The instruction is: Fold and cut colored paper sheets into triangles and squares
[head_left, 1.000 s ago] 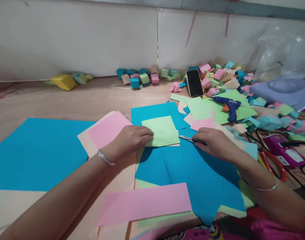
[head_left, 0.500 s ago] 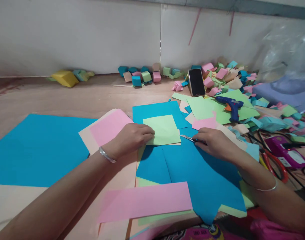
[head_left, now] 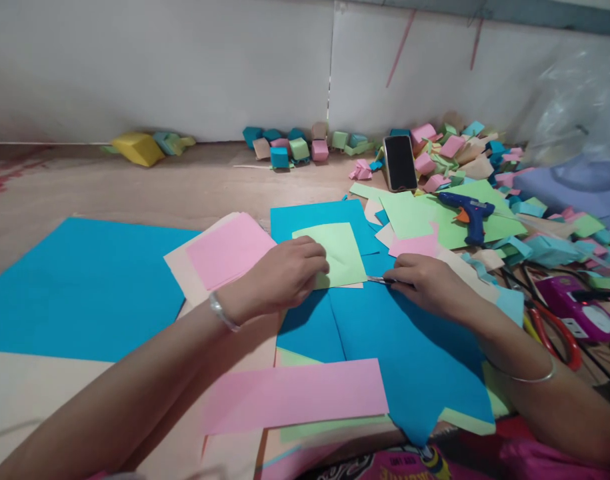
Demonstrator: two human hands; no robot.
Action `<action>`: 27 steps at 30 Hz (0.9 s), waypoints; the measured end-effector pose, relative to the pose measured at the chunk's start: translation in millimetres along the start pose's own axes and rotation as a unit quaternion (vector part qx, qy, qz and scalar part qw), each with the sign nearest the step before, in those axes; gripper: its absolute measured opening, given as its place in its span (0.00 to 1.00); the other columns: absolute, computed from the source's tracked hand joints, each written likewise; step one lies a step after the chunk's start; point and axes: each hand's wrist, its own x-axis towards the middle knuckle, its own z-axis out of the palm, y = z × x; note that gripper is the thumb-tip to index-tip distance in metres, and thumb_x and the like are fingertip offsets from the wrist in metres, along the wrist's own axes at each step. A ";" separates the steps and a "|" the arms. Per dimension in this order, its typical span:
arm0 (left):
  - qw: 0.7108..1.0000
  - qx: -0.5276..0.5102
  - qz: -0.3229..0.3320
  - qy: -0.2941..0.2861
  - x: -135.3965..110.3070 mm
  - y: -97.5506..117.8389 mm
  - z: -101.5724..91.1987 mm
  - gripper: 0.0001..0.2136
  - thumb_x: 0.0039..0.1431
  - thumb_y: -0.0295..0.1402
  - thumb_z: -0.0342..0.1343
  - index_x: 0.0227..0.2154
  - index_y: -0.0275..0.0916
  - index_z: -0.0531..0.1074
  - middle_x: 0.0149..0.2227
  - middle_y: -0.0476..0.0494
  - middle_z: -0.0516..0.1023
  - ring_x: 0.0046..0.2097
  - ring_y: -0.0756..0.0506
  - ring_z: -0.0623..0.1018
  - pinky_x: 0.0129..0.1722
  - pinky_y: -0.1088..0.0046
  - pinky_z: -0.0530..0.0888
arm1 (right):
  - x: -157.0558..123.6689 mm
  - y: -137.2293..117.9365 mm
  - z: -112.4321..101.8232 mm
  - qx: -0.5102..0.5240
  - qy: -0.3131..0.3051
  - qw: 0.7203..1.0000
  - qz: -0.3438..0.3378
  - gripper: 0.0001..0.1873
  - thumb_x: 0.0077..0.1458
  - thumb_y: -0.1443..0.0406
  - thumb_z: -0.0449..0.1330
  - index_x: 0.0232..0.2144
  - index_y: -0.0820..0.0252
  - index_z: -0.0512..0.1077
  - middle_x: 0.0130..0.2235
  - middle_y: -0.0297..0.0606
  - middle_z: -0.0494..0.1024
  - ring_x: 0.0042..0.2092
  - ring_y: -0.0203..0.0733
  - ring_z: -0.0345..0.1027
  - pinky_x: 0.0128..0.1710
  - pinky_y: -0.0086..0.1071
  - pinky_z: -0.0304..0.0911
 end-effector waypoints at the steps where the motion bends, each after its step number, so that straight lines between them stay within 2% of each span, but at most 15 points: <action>1: 0.999 -0.013 0.007 0.031 3.3 -1.2 8.8 0.15 0.65 0.25 0.44 0.47 0.37 0.74 0.51 0.37 0.76 0.54 0.41 0.73 0.52 0.61 0.72 | 0.4 -0.6 0.0 0.002 0.006 1.000 -0.003 0.14 0.62 0.67 0.52 0.37 0.59 0.79 0.35 0.44 0.75 0.38 0.43 0.69 0.35 0.32 0.59; 3: 0.998 -0.028 0.037 0.035 8.4 -5.1 26.3 0.17 0.70 0.32 0.43 0.57 0.41 0.69 0.63 0.40 0.66 0.65 0.39 0.62 0.61 0.56 0.64 | 1.1 -2.6 -0.3 0.006 0.020 1.000 -0.006 0.13 0.61 0.68 0.54 0.37 0.58 0.79 0.35 0.43 0.75 0.37 0.42 0.69 0.34 0.31 0.58; 6: 0.999 -0.023 0.040 -0.025 10.7 -10.3 41.6 0.20 0.71 0.39 0.42 0.62 0.49 0.61 0.69 0.46 0.55 0.70 0.37 0.49 0.65 0.50 0.53 | 2.5 -6.2 -0.6 0.007 0.037 0.999 -0.008 0.11 0.60 0.67 0.55 0.36 0.56 0.79 0.34 0.42 0.75 0.36 0.41 0.69 0.33 0.31 0.58; 8: 0.998 -0.024 0.027 -0.049 9.4 -11.0 43.2 0.20 0.71 0.41 0.40 0.64 0.51 0.59 0.69 0.46 0.53 0.70 0.37 0.49 0.65 0.49 0.52 | 3.5 -8.3 -0.1 0.000 0.039 0.999 -0.014 0.12 0.60 0.67 0.55 0.36 0.57 0.80 0.34 0.43 0.75 0.35 0.41 0.69 0.33 0.31 0.58; 13: 0.998 -0.029 -0.002 -0.062 6.4 -6.3 38.4 0.21 0.72 0.41 0.38 0.64 0.52 0.58 0.70 0.47 0.51 0.70 0.36 0.49 0.65 0.48 0.51 | 5.7 -11.8 3.0 -0.037 0.035 0.998 -0.034 0.14 0.63 0.68 0.53 0.36 0.62 0.80 0.33 0.45 0.75 0.35 0.42 0.68 0.33 0.32 0.58; 22: 0.997 -0.017 -0.066 -0.042 6.6 12.6 41.7 0.20 0.72 0.39 0.37 0.63 0.52 0.60 0.70 0.47 0.51 0.70 0.34 0.48 0.65 0.43 0.47 | 1.9 -9.6 5.7 -0.040 0.021 0.998 -0.041 0.15 0.63 0.68 0.52 0.36 0.63 0.79 0.33 0.45 0.75 0.35 0.42 0.68 0.33 0.31 0.60; 27: 0.996 -0.032 -0.072 -0.040 5.7 15.4 43.5 0.20 0.72 0.39 0.37 0.63 0.53 0.60 0.70 0.47 0.50 0.70 0.34 0.49 0.65 0.42 0.48 | -3.5 -5.6 5.1 -0.026 0.019 0.999 -0.040 0.14 0.63 0.68 0.52 0.35 0.63 0.79 0.32 0.45 0.75 0.34 0.42 0.68 0.32 0.31 0.59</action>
